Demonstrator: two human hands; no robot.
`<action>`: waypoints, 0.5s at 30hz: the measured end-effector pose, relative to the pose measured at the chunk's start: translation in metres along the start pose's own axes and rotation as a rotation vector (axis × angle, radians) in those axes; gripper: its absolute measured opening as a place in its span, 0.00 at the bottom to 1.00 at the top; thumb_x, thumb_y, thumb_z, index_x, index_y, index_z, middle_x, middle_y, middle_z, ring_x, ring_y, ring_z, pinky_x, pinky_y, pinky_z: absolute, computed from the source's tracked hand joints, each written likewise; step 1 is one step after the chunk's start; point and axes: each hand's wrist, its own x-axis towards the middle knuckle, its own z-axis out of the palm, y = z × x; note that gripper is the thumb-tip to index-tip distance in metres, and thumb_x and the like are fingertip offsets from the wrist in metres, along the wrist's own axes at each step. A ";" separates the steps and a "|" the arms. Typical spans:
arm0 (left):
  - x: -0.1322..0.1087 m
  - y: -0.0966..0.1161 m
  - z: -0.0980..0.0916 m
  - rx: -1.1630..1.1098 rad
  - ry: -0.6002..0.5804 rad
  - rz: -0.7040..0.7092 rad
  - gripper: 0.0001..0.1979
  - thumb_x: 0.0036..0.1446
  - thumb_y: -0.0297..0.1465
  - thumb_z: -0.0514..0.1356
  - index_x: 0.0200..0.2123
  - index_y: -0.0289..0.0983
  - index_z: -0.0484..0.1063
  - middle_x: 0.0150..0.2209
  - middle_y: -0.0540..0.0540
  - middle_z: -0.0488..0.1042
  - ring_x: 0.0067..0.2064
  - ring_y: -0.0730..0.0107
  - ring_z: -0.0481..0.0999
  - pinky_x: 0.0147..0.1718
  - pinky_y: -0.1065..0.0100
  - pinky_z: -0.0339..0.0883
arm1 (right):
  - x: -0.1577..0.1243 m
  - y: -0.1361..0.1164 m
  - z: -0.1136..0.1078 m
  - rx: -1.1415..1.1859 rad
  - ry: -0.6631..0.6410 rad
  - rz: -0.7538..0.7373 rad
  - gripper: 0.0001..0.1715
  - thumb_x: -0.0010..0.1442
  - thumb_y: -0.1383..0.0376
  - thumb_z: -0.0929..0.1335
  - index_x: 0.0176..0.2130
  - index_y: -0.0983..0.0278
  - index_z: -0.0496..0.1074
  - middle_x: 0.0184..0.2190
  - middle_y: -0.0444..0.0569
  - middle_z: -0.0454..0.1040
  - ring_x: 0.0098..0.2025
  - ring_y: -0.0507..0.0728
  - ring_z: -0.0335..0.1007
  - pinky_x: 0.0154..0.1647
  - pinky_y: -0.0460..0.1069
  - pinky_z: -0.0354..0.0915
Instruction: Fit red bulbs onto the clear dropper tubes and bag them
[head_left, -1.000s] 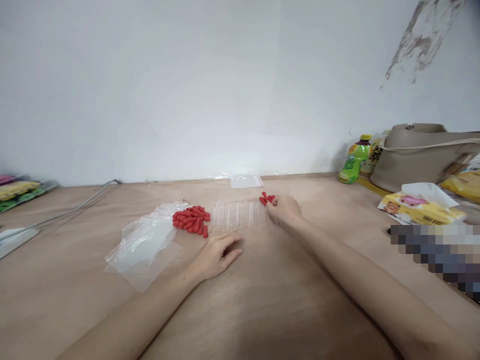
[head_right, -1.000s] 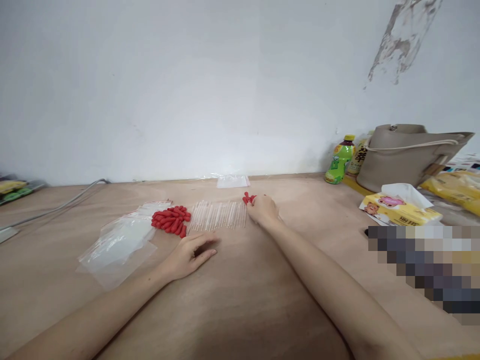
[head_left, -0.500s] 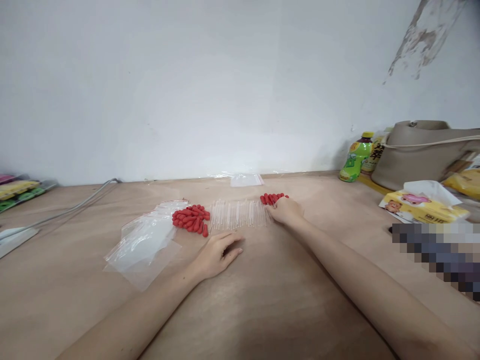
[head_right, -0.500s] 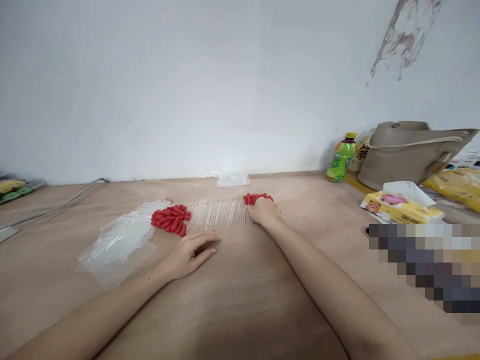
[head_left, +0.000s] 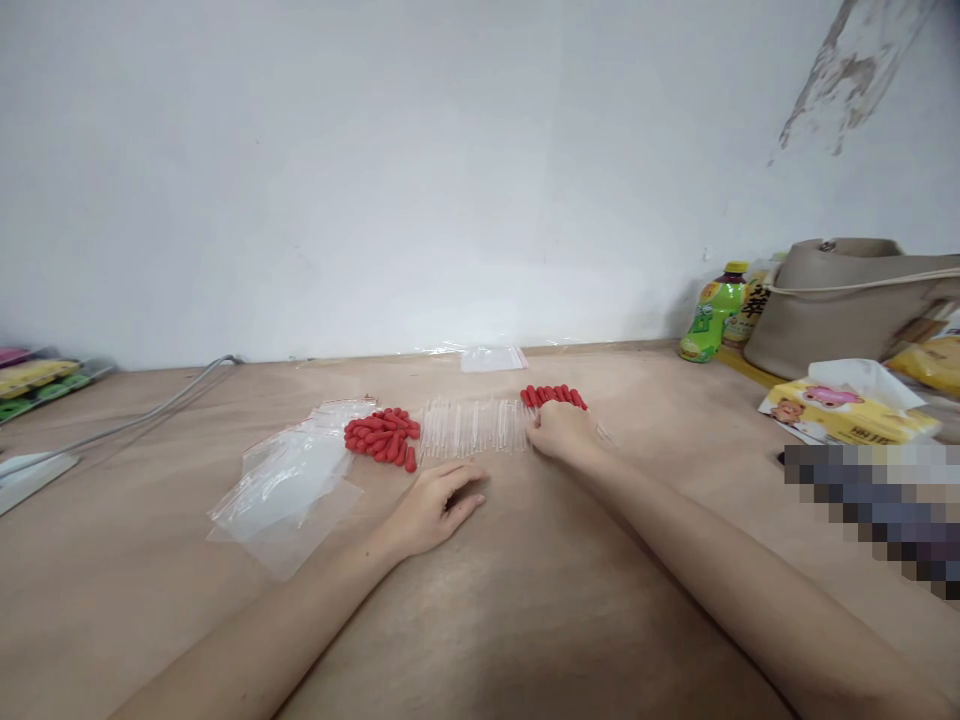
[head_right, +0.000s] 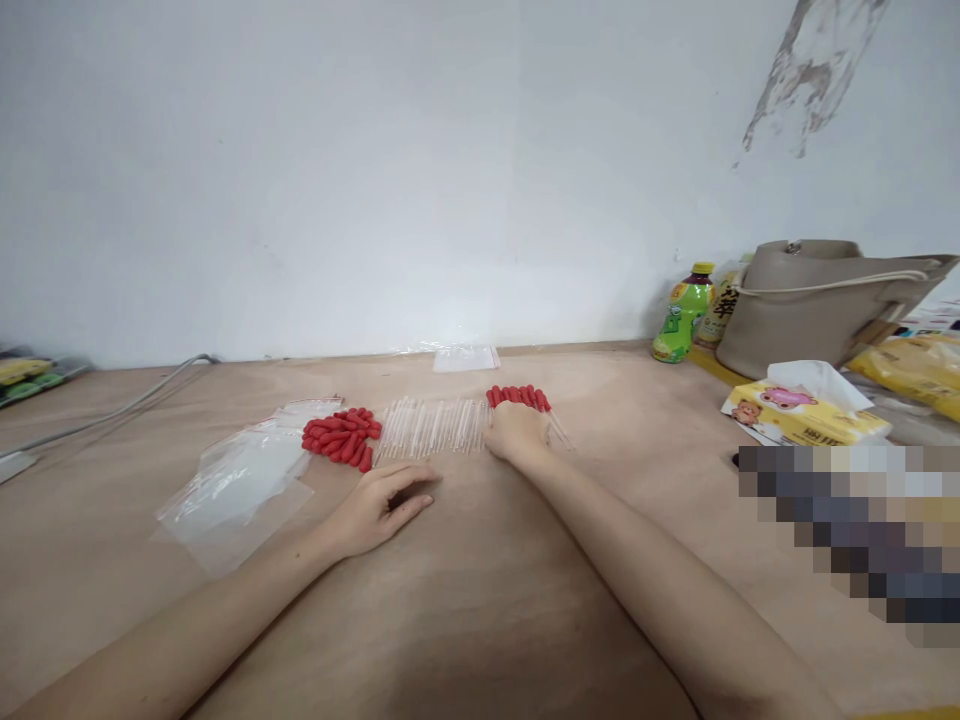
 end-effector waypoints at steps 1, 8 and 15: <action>0.000 0.000 0.000 0.000 -0.004 -0.002 0.12 0.57 0.30 0.52 0.44 0.39 0.67 0.41 0.45 0.72 0.42 0.67 0.70 0.41 0.66 0.65 | 0.001 0.001 0.000 0.001 -0.006 0.006 0.14 0.50 0.63 0.61 0.33 0.64 0.73 0.31 0.53 0.73 0.36 0.60 0.68 0.33 0.50 0.58; 0.000 0.000 0.000 -0.005 -0.002 0.006 0.12 0.57 0.30 0.51 0.44 0.38 0.67 0.41 0.45 0.72 0.42 0.67 0.70 0.41 0.65 0.64 | 0.003 -0.001 0.000 0.001 -0.006 0.020 0.15 0.49 0.62 0.62 0.36 0.65 0.72 0.36 0.56 0.73 0.39 0.61 0.68 0.36 0.51 0.59; 0.000 0.002 0.000 0.002 0.003 0.006 0.12 0.57 0.30 0.51 0.44 0.38 0.67 0.41 0.45 0.72 0.42 0.67 0.70 0.41 0.65 0.64 | 0.008 -0.006 0.002 0.040 -0.046 0.054 0.15 0.53 0.62 0.61 0.32 0.66 0.72 0.34 0.57 0.73 0.38 0.62 0.68 0.38 0.53 0.58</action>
